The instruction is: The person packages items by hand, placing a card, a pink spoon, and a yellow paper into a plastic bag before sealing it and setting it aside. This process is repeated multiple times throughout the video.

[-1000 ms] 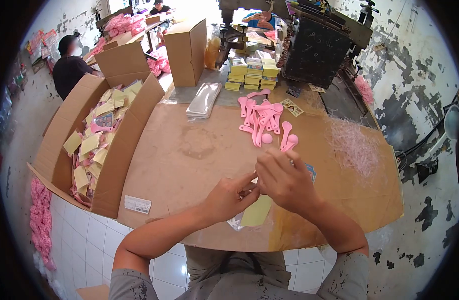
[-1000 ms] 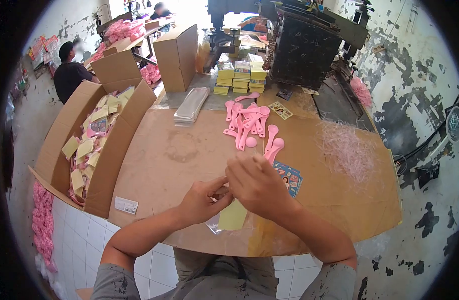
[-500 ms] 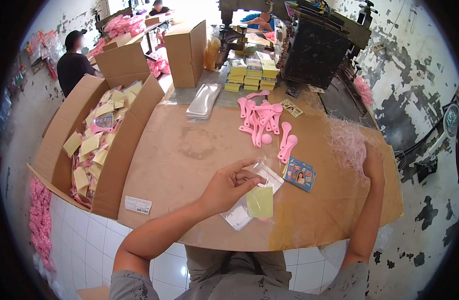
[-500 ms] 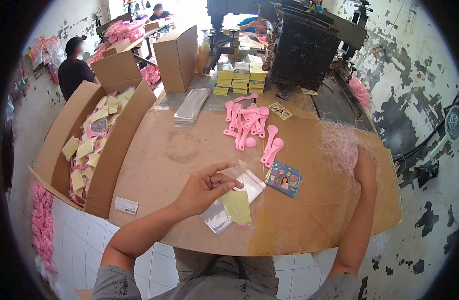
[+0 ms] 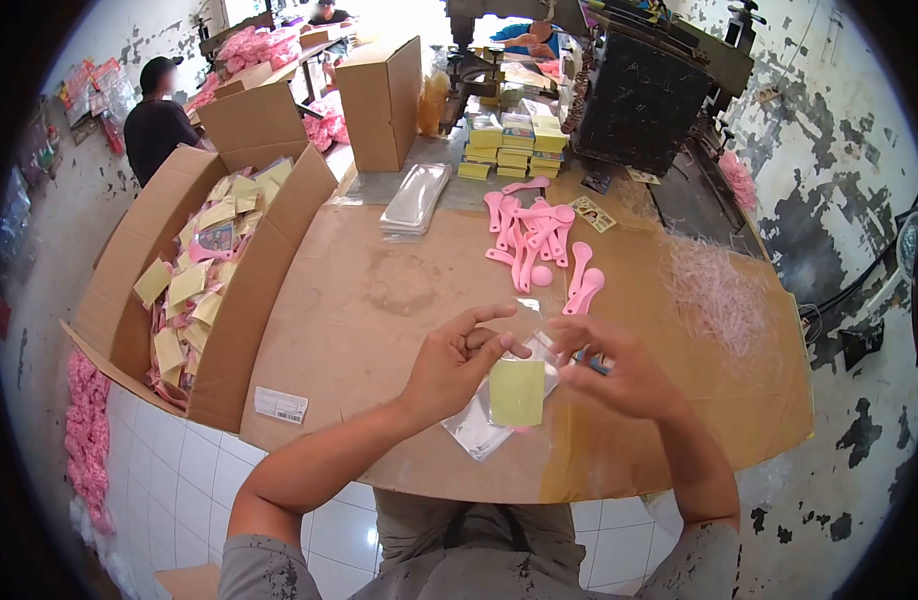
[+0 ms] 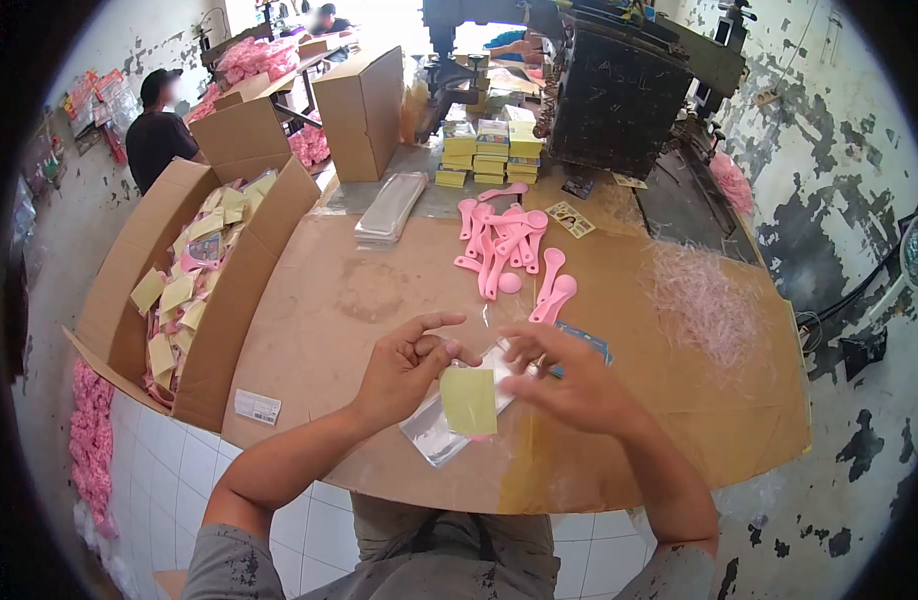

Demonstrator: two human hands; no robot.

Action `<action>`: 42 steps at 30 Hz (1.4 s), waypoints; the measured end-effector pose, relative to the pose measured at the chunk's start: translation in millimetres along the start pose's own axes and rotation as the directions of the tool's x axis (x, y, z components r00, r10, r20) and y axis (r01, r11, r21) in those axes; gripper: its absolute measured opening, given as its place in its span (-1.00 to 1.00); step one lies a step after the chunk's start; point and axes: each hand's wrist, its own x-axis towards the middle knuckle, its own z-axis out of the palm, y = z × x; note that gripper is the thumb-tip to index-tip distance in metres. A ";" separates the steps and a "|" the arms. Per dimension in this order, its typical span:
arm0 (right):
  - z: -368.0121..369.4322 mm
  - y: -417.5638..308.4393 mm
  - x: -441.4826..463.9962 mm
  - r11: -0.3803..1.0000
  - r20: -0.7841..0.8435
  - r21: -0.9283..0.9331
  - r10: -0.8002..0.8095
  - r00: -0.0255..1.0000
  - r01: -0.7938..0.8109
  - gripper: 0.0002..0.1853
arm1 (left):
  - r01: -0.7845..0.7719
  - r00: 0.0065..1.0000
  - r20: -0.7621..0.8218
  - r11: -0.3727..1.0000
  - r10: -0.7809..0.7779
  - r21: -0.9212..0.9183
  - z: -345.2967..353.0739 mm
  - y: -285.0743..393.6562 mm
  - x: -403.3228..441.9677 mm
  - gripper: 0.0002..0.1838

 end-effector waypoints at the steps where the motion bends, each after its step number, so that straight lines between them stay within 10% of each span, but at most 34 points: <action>1: 10.2 -0.3 3.9 0.998 0.029 0.059 0.032 0.999 -0.034 -0.55 | -0.006 1.000 -0.006 1.000 0.006 0.025 -0.7 -0.3 -0.2 -0.60; 6: 30.7 24.5 15.0 0.881 0.124 0.444 0.120 0.985 -0.164 -0.61 | -0.007 1.000 -0.015 0.999 0.006 -0.040 -2.3 0.9 -1.6 -0.64; 42: 28.9 57.0 5.0 0.848 -0.069 0.516 0.181 0.981 -0.121 -0.83 | 0.198 0.980 0.030 0.975 -0.196 -0.104 -6.4 -6.0 4.2 -0.74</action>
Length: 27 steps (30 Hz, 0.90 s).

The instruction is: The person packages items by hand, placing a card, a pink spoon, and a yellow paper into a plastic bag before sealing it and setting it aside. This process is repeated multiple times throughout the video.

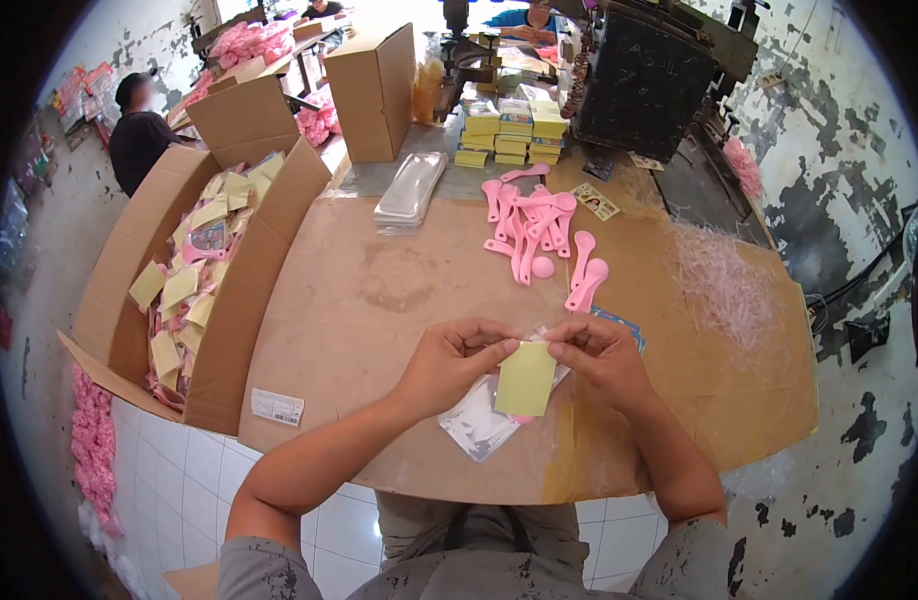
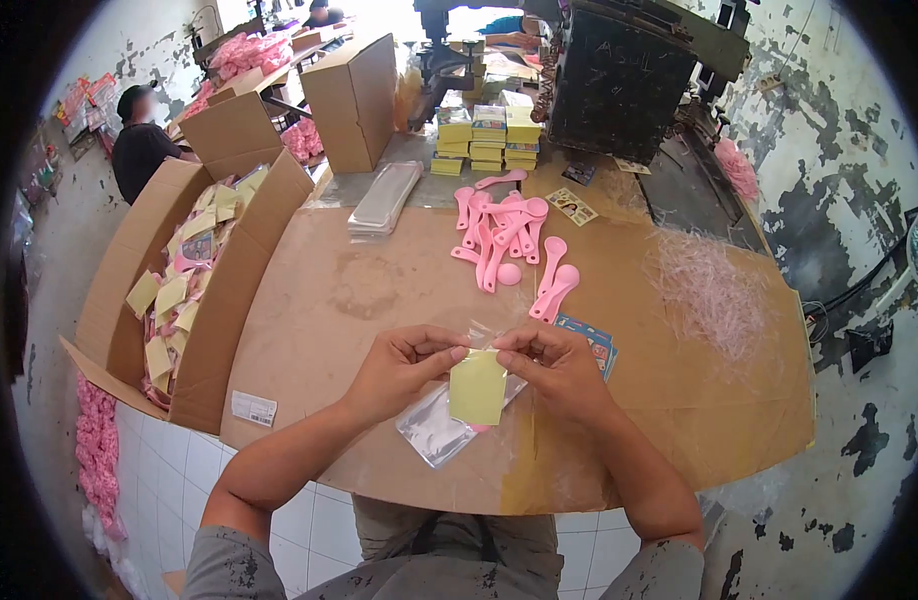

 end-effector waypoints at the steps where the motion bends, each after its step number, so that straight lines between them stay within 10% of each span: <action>1: -0.2 -0.1 -0.5 1.000 -0.006 -0.003 0.000 1.000 0.000 -0.83 | 0.015 1.000 -0.007 1.000 -0.014 0.012 0.2 1.4 -0.5 -0.74; 27: -18.8 -2.8 3.9 0.999 0.076 -0.016 -0.030 0.997 0.031 -0.82 | -0.030 0.994 0.109 1.000 0.030 0.000 -14.8 0.7 8.0 -0.73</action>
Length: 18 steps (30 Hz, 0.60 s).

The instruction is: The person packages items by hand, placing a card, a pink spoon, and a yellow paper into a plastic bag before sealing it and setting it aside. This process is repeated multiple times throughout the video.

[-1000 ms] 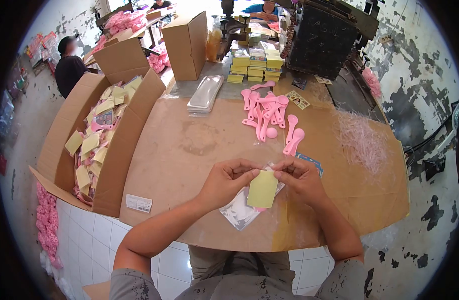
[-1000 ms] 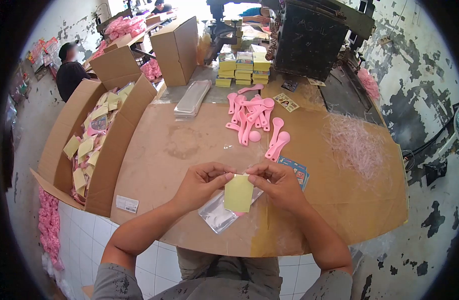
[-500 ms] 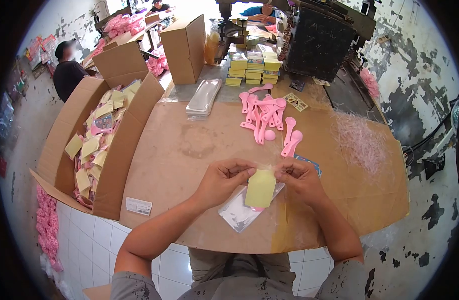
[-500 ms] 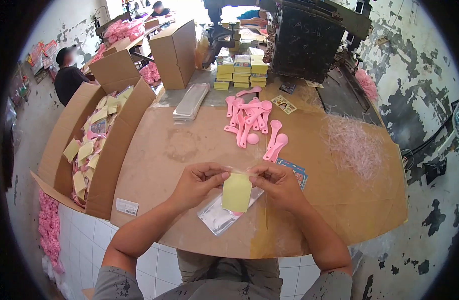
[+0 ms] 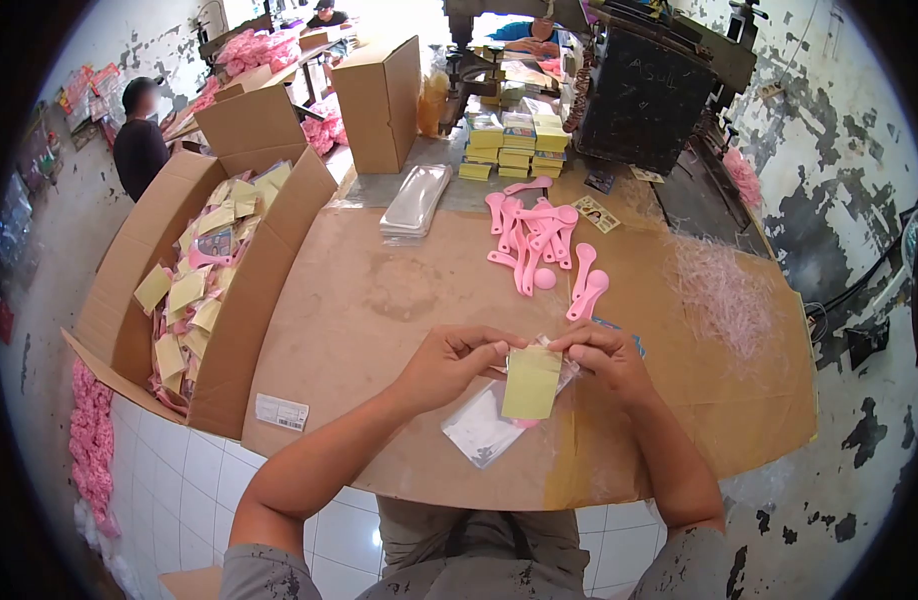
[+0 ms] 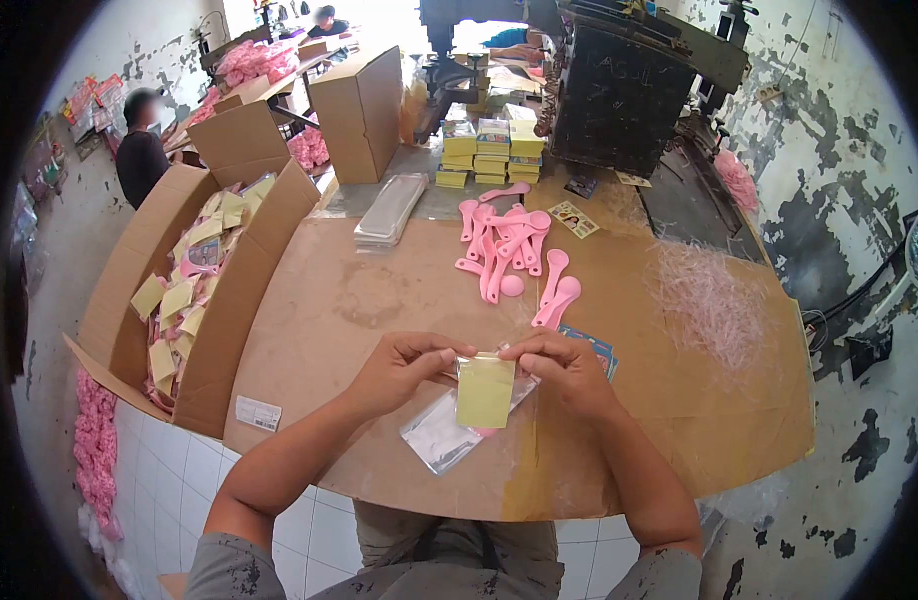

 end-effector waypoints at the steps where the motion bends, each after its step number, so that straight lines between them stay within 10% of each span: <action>1: -1.7 2.0 1.3 1.000 0.005 0.019 -0.011 1.000 0.011 -0.82 | 0.026 1.000 -0.014 0.999 -0.026 -0.042 -0.3 0.5 0.6 -0.72; 18: -0.1 9.5 3.0 0.988 -0.014 -0.151 -0.013 1.000 0.010 -0.78 | 0.046 0.999 0.023 0.996 -0.048 0.077 0.3 -4.0 4.4 -0.68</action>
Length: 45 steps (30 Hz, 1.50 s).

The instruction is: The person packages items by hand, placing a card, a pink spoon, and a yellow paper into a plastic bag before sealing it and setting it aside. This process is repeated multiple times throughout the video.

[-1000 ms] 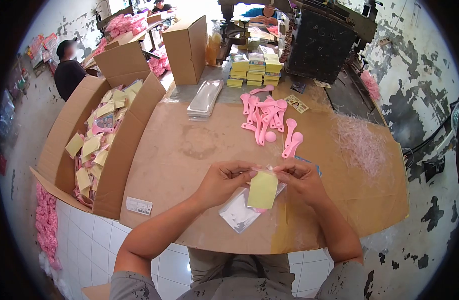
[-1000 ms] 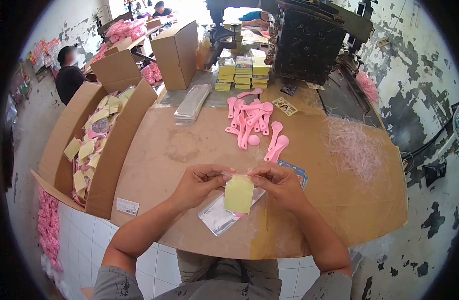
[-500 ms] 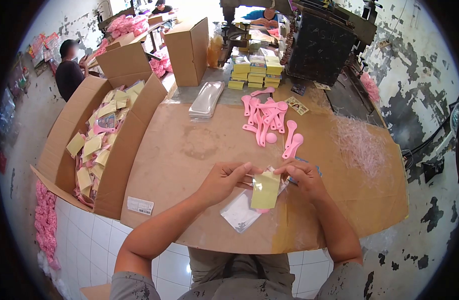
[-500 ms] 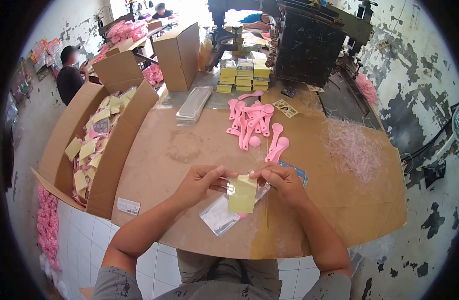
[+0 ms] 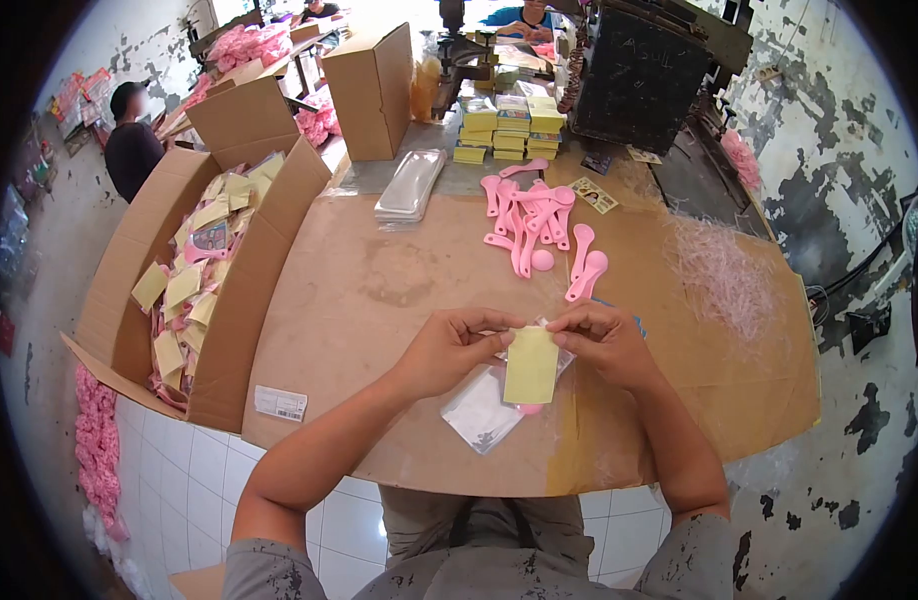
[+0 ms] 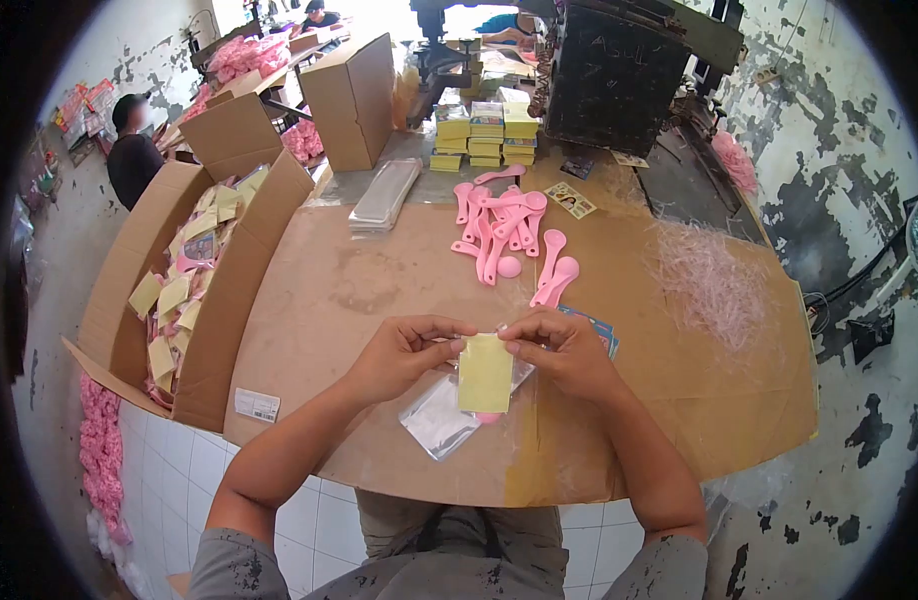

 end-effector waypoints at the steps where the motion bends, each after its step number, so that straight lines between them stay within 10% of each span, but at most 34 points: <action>1: 0.3 -0.1 0.3 0.999 -0.010 0.035 0.019 1.000 -0.019 -0.75 | -0.007 1.000 -0.006 1.000 0.007 0.003 0.0 -1.6 0.4 -0.68; 14: 12.9 -24.2 -4.8 0.994 0.107 0.021 0.106 0.989 -0.108 -0.64 | -0.265 0.953 -0.166 0.963 0.254 -0.043 20.2 8.7 -6.2 -0.63; 17: 12.2 -26.3 -5.1 0.999 0.037 0.041 -0.005 0.999 0.003 -0.65 | -0.143 0.989 0.044 0.986 0.140 0.083 6.8 3.3 -8.4 -0.66; 21: -3.9 -29.8 -5.9 0.996 -0.059 -0.037 -0.086 0.994 0.084 -0.63 | -0.085 0.994 -0.064 0.992 0.091 0.098 -15.3 15.5 -6.5 -0.65; 23: -21.5 -36.4 -6.3 0.989 -0.049 -0.134 -0.068 0.996 0.061 -0.61 | -0.189 0.923 -0.323 0.978 0.209 0.093 -32.7 32.6 -10.1 -0.64; 25: -43.0 -47.6 -7.0 0.949 -0.038 -0.313 -0.042 0.998 0.028 -0.60 | -0.587 0.586 -0.672 0.809 0.453 0.033 -48.9 52.3 -11.6 -0.64; 28: -70.0 -47.9 -14.2 0.763 -0.058 -0.647 -0.044 0.997 -0.004 -0.59 | -0.827 0.443 -0.814 0.522 0.376 -0.209 -52.9 85.3 -14.9 -0.64; 32: -76.8 -12.8 -25.5 0.602 -0.057 -0.799 -0.086 0.995 0.007 -0.61 | -0.368 0.727 -0.500 0.881 0.471 0.297 -46.3 25.7 1.8 -0.57; 34: -76.1 -8.0 -25.7 0.652 -0.070 -0.757 -0.047 0.996 -0.023 -0.62 | -0.139 0.857 -0.301 0.749 0.419 0.648 -20.5 10.6 1.3 -0.53; 38: -76.7 -5.8 -21.7 0.752 -0.104 -0.655 0.014 0.994 -0.079 -0.67 | -0.156 0.913 -0.052 0.462 0.406 0.873 0.4 -10.0 -3.0 -0.58; 45: -71.2 -8.5 -23.7 0.811 -0.159 -0.579 -0.012 0.987 -0.083 -0.70 | -0.183 0.942 -0.014 0.550 0.335 0.815 -1.1 -20.9 -0.1 -0.73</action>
